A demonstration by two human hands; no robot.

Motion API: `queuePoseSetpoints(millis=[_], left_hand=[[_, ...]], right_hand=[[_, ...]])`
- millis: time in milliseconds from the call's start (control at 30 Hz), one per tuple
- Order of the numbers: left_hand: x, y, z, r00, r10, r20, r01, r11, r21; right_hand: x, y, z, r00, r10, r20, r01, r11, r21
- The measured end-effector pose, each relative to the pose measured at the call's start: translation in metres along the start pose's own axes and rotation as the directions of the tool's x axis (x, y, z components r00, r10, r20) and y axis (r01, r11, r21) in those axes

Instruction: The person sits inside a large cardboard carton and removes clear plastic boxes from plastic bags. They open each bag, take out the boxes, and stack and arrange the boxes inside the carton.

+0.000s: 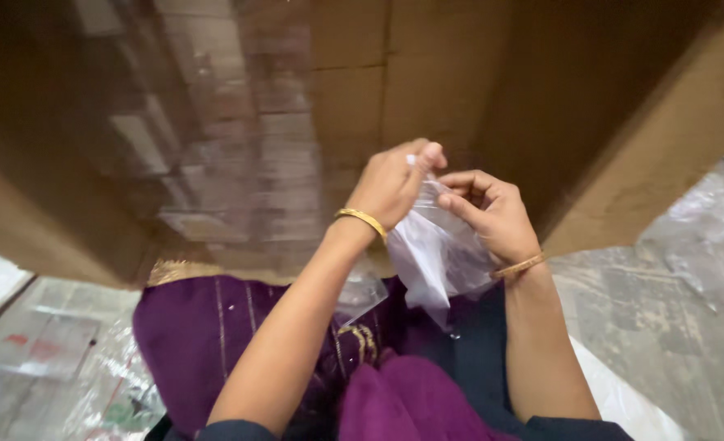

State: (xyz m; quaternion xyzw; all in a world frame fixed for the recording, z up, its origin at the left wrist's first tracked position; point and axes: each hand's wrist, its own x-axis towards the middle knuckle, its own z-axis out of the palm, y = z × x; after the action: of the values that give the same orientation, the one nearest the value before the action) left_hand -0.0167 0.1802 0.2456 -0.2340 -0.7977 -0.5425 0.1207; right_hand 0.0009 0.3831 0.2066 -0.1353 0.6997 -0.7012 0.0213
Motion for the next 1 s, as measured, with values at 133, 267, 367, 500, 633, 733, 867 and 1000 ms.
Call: queuePoseSetpoints(millis=[133, 267, 367, 500, 633, 733, 867, 1000], left_hand=[[-0.017, -0.021, -0.028, 0.999, -0.043, 0.007, 0.044, 0.997, -0.064], [-0.024, -0.043, -0.048, 0.994, -0.006, 0.112, 0.027, 0.98, -0.195], [-0.018, -0.052, -0.066, 0.986, -0.004, 0.169, 0.01, 0.999, -0.031], [-0.026, -0.056, -0.102, 0.98, -0.063, 0.188, 0.1, 0.976, -0.195], [-0.054, -0.065, -0.108, 0.961, -0.22, 0.17, 0.253, 0.944, -0.211], [-0.084, -0.086, -0.092, 0.95, -0.254, 0.182, 0.293, 0.926, -0.237], [-0.112, -0.129, -0.079, 0.929, -0.356, 0.096, 0.364, 0.846, -0.39], [-0.126, -0.163, -0.073, 0.876, -0.477, 0.072, 0.439, 0.726, -0.53]], right_hand=[[0.01, 0.003, 0.023, 0.999, -0.007, -0.042, 0.003, 0.995, -0.095], [0.016, 0.002, 0.037, 0.992, -0.078, -0.095, 0.065, 0.989, -0.13], [0.011, 0.001, 0.045, 0.992, -0.012, -0.123, -0.015, 0.975, -0.222], [0.006, 0.006, 0.059, 0.994, 0.011, -0.108, -0.039, 0.964, -0.262], [0.004, 0.019, 0.077, 0.996, 0.0, -0.091, -0.027, 0.955, -0.294], [0.003, 0.031, 0.092, 0.976, 0.171, -0.134, -0.201, 0.948, -0.249], [0.0, 0.043, 0.111, 0.992, 0.109, -0.057, -0.121, 0.945, -0.303], [-0.002, 0.053, 0.127, 0.992, 0.12, -0.044, -0.127, 0.894, -0.429]])
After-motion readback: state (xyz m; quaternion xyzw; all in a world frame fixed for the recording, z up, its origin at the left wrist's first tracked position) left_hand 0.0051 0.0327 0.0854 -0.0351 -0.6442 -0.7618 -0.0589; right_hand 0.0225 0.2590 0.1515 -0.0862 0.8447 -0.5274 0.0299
